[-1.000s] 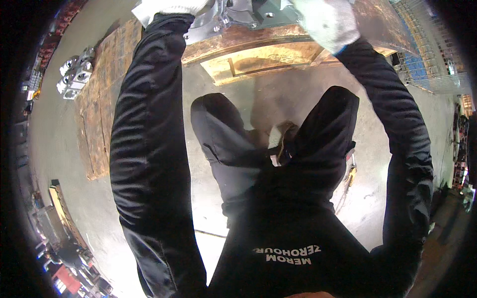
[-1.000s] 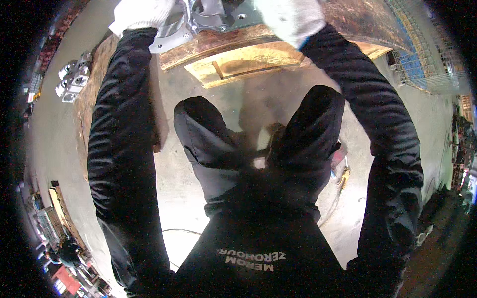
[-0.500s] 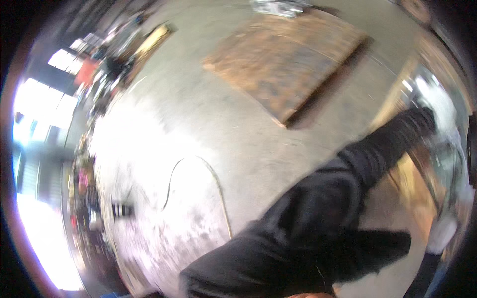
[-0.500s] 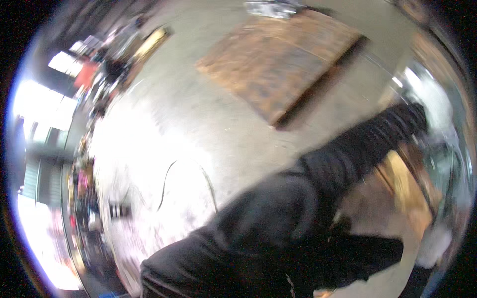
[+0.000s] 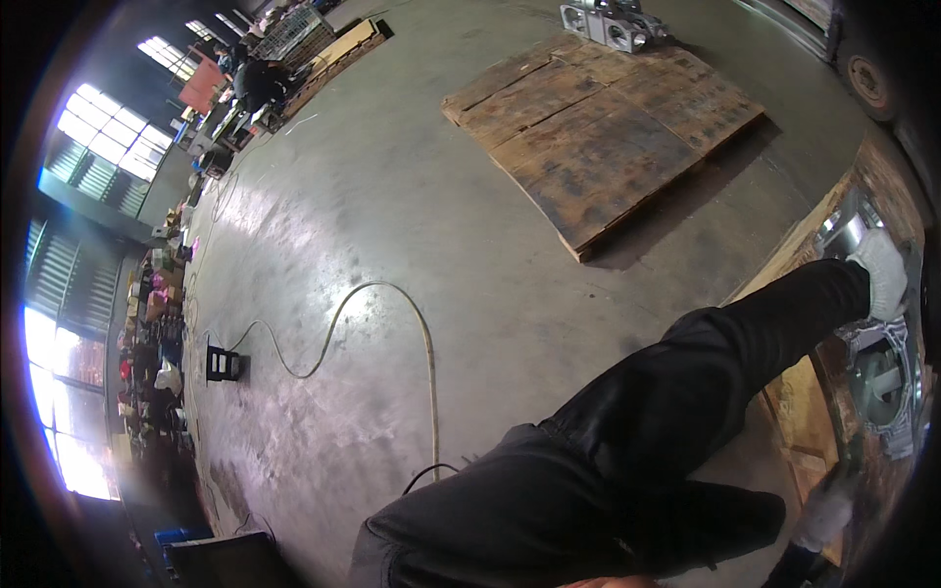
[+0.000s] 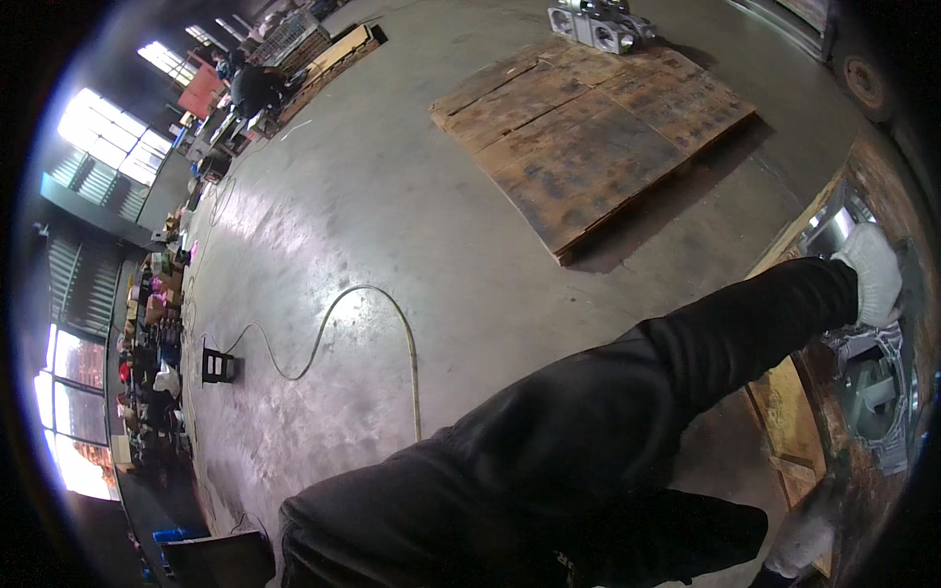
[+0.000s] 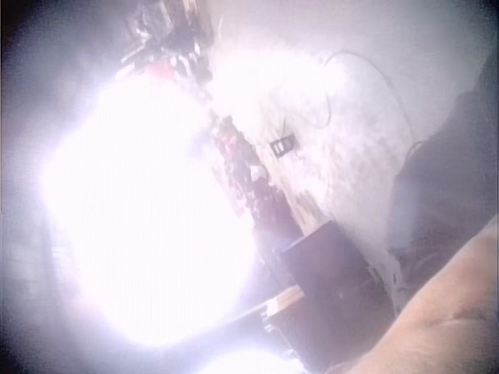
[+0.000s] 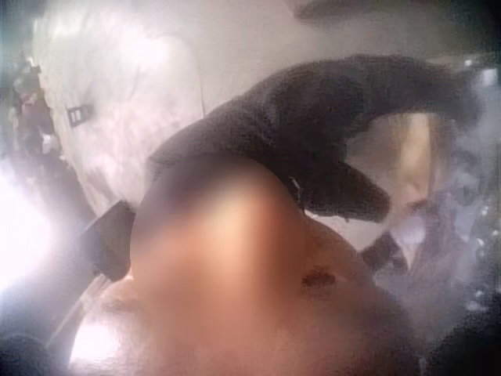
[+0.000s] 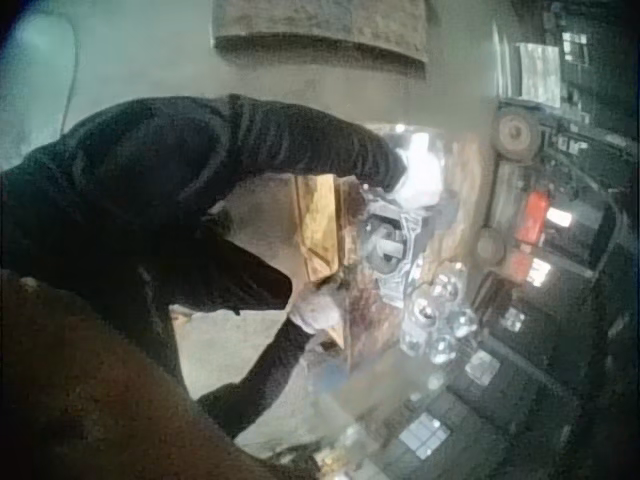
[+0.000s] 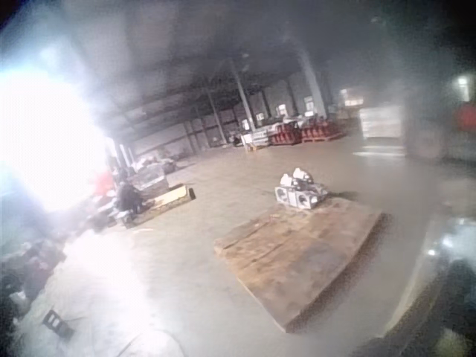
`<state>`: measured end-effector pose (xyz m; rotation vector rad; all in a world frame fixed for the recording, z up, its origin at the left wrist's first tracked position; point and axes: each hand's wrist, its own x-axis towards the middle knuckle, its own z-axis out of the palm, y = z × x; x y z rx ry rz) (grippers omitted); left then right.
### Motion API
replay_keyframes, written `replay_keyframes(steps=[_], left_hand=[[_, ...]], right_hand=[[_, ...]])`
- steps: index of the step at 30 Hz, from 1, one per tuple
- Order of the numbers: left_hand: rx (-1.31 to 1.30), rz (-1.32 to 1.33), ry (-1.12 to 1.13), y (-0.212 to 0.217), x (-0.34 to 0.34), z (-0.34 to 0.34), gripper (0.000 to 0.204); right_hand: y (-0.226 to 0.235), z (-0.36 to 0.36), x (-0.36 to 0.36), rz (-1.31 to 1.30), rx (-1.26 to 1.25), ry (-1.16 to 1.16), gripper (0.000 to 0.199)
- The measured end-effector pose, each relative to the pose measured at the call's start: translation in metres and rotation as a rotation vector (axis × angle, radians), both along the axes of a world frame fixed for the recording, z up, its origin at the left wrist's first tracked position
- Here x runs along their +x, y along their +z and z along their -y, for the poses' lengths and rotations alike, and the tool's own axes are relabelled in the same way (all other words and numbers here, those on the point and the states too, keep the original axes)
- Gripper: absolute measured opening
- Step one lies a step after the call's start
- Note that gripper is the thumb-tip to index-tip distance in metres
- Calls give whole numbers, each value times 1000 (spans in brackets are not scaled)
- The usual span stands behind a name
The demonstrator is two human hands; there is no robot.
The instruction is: The person uses a deburring tool to scrape and smooth the edges of a large metal part placed on a wooden pallet. They repeatedly reposition the part and work on different sections to remove burrs.
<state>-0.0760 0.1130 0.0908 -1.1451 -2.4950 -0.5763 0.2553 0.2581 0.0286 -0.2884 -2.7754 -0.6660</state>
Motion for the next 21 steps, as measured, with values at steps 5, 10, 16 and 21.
replay_keyframes(steps=[5,10,16,21], left_hand=[[5,-21,-102,-11,-10,-3,39],[3,-29,-93,19,0,39,45],[81,-138,15,52,36,58,53],[226,-217,-35,33,20,41,48]], right_hand=[[-6,36,9,-64,-415,-57,38],[-27,67,12,-314,-1128,-144,47],[20,109,22,-688,-1620,-214,55],[45,104,24,-706,-1497,-320,48]])
